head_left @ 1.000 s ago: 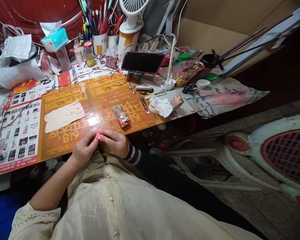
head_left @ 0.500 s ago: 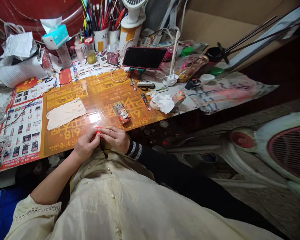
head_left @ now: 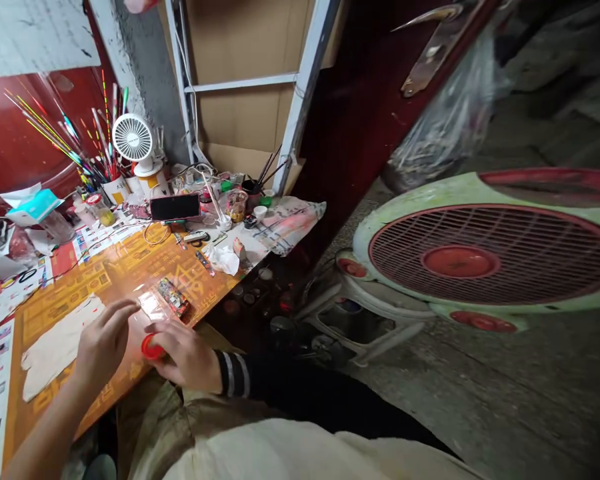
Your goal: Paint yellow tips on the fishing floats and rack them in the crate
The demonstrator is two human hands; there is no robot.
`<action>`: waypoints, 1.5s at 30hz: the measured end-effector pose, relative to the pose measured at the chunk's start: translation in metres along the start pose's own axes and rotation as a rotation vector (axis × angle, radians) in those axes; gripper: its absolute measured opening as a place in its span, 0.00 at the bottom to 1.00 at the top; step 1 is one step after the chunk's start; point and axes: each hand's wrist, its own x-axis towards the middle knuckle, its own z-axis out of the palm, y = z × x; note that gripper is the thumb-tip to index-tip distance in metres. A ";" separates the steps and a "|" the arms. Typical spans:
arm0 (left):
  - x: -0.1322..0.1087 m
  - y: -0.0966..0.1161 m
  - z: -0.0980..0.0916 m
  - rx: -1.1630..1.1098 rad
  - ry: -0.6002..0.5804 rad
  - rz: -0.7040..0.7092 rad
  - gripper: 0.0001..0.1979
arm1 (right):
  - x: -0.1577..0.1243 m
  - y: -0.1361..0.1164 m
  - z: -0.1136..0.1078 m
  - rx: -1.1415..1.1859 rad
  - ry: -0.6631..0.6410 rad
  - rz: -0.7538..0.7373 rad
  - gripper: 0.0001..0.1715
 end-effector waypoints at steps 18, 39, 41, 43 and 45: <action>0.198 0.003 0.157 -0.227 -0.455 0.328 0.12 | -0.069 0.057 -0.210 -0.643 0.173 0.320 0.24; 0.107 -0.066 0.065 -0.635 0.033 -0.553 0.17 | 0.032 0.116 -0.254 -0.721 0.130 0.194 0.25; 0.083 -0.076 0.061 -0.648 0.012 -0.630 0.20 | 0.062 0.136 -0.262 -0.741 0.117 0.187 0.24; 0.069 -0.082 0.061 -0.692 0.010 -0.682 0.21 | 0.091 0.157 -0.267 -0.750 0.081 0.190 0.23; 0.065 -0.085 0.063 -0.731 0.029 -0.700 0.22 | 0.119 0.178 -0.270 -0.767 0.047 0.205 0.23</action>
